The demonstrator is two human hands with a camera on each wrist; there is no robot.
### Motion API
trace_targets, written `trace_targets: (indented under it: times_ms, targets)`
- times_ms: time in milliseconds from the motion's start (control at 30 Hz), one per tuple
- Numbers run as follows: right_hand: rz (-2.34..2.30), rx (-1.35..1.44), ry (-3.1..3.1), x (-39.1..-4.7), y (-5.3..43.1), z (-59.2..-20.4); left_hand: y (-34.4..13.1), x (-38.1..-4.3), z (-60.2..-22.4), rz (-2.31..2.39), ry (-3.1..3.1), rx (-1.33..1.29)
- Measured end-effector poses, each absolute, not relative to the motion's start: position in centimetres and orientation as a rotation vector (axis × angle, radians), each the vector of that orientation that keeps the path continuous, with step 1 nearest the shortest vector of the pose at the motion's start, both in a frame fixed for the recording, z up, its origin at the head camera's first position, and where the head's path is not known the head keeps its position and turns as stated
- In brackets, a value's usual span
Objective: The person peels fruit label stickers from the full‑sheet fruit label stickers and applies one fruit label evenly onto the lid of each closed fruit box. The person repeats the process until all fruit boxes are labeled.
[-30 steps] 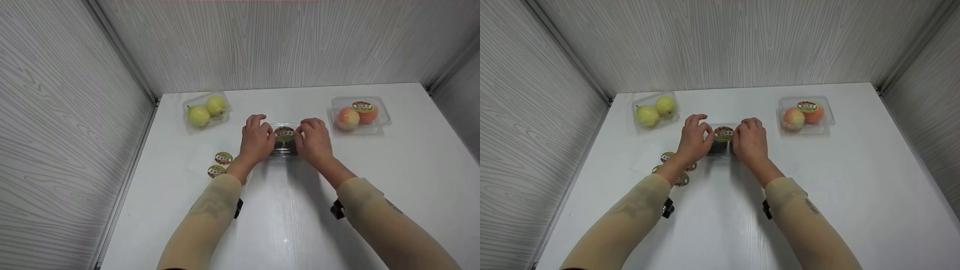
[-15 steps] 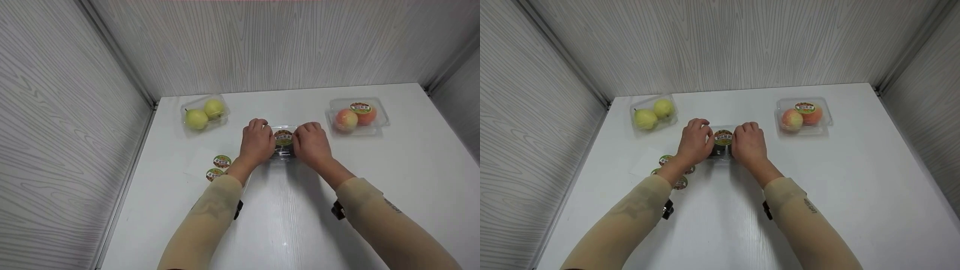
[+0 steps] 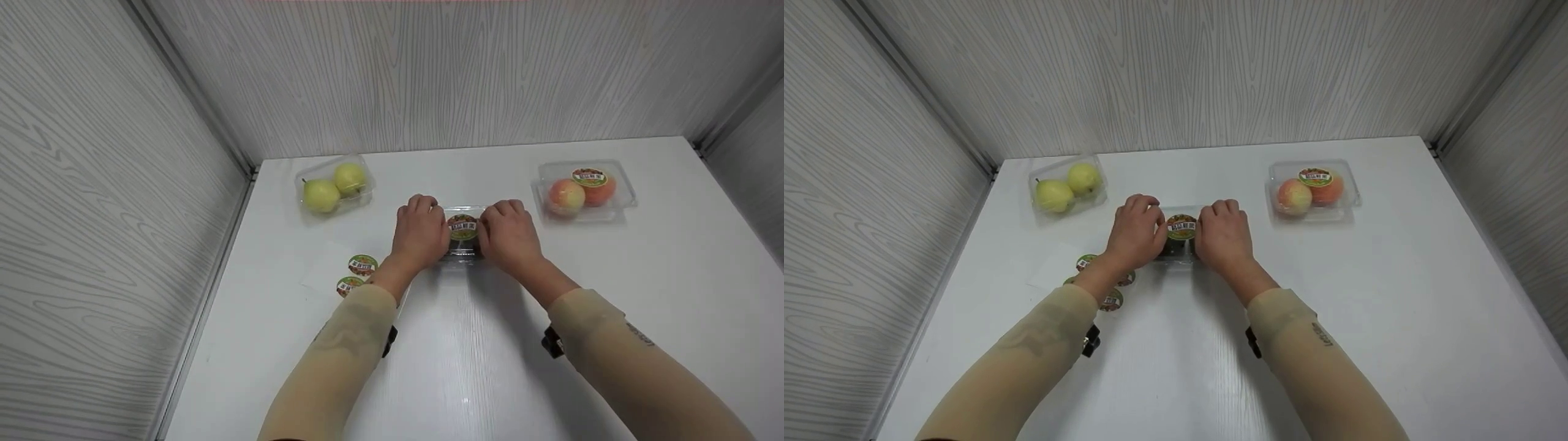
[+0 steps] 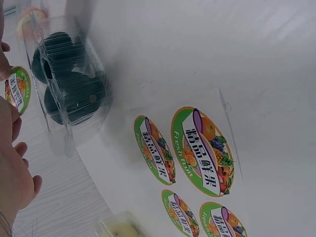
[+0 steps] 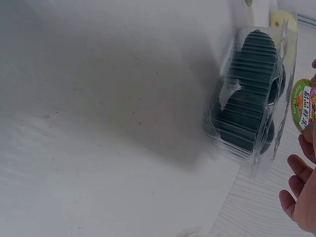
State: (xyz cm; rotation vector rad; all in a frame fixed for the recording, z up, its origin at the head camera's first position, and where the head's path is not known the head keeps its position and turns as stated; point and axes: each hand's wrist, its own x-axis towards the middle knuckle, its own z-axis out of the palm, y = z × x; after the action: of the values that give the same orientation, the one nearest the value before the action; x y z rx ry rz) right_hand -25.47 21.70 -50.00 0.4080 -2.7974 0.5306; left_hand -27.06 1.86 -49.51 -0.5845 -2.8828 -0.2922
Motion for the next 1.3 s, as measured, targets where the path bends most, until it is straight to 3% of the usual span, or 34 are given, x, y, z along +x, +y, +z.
trace_targets:
  times_ms: [1300]
  targets:
    - [0.469,0.283,-2.931,-26.5,21.2,-50.5,2.6,-28.2,-50.2,-0.218,-2.991,-0.519]
